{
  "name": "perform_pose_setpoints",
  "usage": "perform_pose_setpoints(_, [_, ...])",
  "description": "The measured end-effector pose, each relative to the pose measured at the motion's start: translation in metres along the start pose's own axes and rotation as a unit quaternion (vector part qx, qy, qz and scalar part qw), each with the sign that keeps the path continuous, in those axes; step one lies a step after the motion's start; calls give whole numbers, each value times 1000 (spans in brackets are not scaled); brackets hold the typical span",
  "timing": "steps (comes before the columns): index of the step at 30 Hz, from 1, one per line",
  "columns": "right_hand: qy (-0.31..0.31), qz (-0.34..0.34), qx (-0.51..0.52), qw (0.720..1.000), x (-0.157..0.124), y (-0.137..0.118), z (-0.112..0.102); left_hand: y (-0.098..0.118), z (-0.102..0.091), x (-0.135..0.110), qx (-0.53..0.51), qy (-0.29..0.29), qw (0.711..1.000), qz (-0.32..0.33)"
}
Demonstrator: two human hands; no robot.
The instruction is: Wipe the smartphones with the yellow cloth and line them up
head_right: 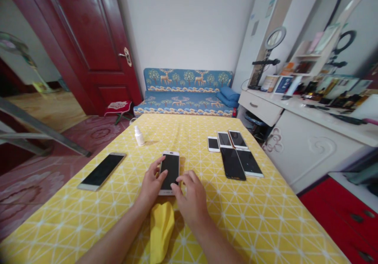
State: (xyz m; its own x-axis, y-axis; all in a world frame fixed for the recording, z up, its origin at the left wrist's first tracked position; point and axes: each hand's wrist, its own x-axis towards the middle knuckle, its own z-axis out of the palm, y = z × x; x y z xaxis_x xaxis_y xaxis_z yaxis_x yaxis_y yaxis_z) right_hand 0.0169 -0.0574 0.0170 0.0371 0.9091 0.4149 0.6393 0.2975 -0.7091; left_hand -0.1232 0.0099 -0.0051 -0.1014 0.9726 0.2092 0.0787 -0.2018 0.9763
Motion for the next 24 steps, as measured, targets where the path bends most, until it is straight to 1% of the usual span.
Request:
perform_pose_setpoints(1, [22, -10, -30, 999, 1, 4, 1, -2, 4, -3, -49, -40, 998, -26])
perform_pose_setpoints(2, [30, -16, -57, 998, 1, 8, 3, -2, 7, -6, -99, -74, 991, -60])
perform_pose_setpoints(3, [22, -16, -83, 996, 0, 11, 4, -2, 9, -9, -142, -102, 980, -97])
perform_pose_setpoints(5, [-21, -7, -134, 991, -3, 16, 9, 2, 13, -15, -199, -137, 956, -165])
perform_pose_setpoints(7, [-69, 4, -178, 982, -6, 20, 11, 7, 13, -19, -217, -163, 940, -206])
perform_pose_setpoints(8, [-82, 10, -196, 977, -6, 22, 11, 9, 12, -20, -216, -175, 937, -212])
perform_pose_setpoints(10, [-88, 22, -221, 971, -3, 27, 8, 12, 11, -19, -194, -185, 941, -209])
perform_pose_setpoints(14, [-75, 62, -253, 963, 9, 43, -6, 12, 9, -16, -131, -167, 956, -202])
perform_pose_setpoints(18, [-53, 96, -289, 951, 22, 63, -21, 11, 10, -15, -119, -162, 959, -200])
perform_pose_setpoints(20, [-43, 101, -302, 947, 28, 72, -26, 10, 11, -15, -119, -163, 959, -200])
perform_pose_setpoints(24, [-26, 89, -314, 945, 37, 83, -28, 7, 11, -16, -112, -173, 960, -189])
